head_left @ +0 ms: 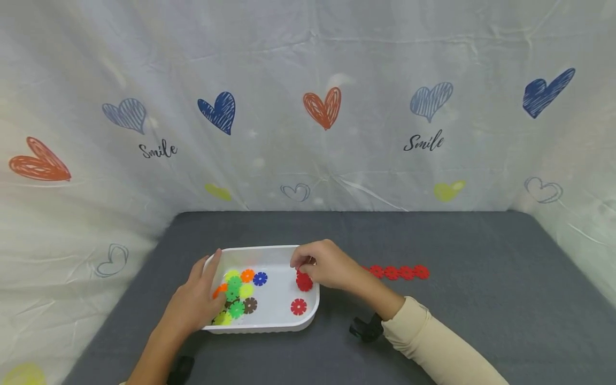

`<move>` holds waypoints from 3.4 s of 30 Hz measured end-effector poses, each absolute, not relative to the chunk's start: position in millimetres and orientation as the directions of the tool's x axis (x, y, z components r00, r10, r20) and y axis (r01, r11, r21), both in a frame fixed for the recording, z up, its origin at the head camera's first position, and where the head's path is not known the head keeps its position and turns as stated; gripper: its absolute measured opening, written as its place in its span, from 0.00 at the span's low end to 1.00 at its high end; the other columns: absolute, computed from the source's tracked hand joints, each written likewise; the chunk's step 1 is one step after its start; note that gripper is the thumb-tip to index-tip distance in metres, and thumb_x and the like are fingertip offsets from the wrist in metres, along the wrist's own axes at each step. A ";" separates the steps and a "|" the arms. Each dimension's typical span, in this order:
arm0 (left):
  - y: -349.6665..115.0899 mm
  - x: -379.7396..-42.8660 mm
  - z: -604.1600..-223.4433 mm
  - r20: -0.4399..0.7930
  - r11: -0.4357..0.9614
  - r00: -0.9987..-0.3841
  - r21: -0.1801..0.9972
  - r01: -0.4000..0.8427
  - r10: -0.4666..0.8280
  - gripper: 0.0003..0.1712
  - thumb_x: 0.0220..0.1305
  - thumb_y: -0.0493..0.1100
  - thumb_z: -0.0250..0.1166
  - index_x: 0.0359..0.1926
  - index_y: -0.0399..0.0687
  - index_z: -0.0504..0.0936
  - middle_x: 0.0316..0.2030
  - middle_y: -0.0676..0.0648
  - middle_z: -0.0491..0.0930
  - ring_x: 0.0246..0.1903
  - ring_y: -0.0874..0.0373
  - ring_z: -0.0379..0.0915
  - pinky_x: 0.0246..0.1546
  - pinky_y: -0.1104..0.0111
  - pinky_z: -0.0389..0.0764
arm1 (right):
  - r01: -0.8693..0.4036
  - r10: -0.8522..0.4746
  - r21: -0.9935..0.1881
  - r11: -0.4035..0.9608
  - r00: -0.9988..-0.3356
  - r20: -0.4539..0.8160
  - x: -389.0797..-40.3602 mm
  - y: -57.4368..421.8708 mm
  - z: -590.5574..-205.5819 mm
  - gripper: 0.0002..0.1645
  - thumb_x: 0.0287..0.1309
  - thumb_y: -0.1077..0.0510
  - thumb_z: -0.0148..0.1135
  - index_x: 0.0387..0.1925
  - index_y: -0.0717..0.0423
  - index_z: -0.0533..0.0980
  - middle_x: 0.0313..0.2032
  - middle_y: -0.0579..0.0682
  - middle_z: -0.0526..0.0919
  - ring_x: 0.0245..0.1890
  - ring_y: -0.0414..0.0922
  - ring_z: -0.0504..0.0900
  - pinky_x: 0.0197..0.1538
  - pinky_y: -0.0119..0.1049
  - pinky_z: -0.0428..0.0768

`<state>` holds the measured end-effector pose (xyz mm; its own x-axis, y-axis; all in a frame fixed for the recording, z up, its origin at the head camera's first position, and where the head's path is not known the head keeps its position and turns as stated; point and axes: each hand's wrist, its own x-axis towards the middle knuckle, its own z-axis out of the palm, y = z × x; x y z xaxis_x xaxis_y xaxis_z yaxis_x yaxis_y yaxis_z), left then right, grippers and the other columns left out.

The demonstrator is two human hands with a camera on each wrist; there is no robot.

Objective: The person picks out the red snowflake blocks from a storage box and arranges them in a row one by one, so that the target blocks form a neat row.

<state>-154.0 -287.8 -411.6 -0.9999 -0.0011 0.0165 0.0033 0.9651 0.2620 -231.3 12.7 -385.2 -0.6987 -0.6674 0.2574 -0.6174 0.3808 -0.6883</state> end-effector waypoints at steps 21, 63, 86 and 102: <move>-287.9 -155.2 -411.9 0.005 0.966 -1.000 0.259 -0.008 -0.010 0.55 0.60 0.44 0.64 0.81 0.49 0.42 0.72 0.31 0.50 0.42 0.35 0.77 0.44 0.37 0.76 | -0.745 -0.599 -0.558 0.366 -0.648 0.472 -227.8 41.7 -390.0 0.11 0.53 0.72 0.70 0.39 0.58 0.85 0.35 0.46 0.85 0.33 0.38 0.80 0.41 0.31 0.81; -287.3 -155.3 -413.0 0.000 0.968 -1.000 0.250 -0.020 -0.021 0.55 0.59 0.43 0.64 0.80 0.48 0.42 0.72 0.30 0.50 0.44 0.32 0.76 0.44 0.37 0.77 | -0.430 -0.384 -0.693 0.579 -0.893 0.233 -230.9 158.4 -420.8 0.10 0.53 0.71 0.71 0.34 0.54 0.86 0.32 0.43 0.86 0.30 0.40 0.81 0.31 0.34 0.80; -285.8 -154.5 -412.1 0.004 0.967 -1.000 0.252 -0.022 -0.024 0.56 0.59 0.43 0.65 0.80 0.48 0.42 0.72 0.30 0.49 0.44 0.33 0.76 0.44 0.38 0.78 | -0.221 -0.233 -0.703 0.676 -0.969 0.081 -230.5 231.0 -416.7 0.09 0.62 0.66 0.65 0.43 0.60 0.85 0.37 0.52 0.87 0.32 0.46 0.83 0.31 0.39 0.79; -286.2 -154.8 -411.1 0.009 0.969 -1.000 0.247 -0.015 -0.018 0.55 0.59 0.43 0.63 0.80 0.48 0.42 0.71 0.30 0.50 0.43 0.33 0.76 0.45 0.37 0.76 | -0.181 -0.251 -0.628 0.757 -0.968 -0.024 -237.3 271.3 -422.1 0.11 0.56 0.64 0.70 0.41 0.65 0.83 0.34 0.50 0.85 0.31 0.45 0.81 0.33 0.41 0.78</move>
<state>-154.8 -286.2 -411.1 -0.9998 -0.0176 0.0089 -0.0149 0.9690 0.2465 -237.3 271.3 -422.1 -0.9678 -0.2506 -0.0236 -0.1806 0.7566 -0.6284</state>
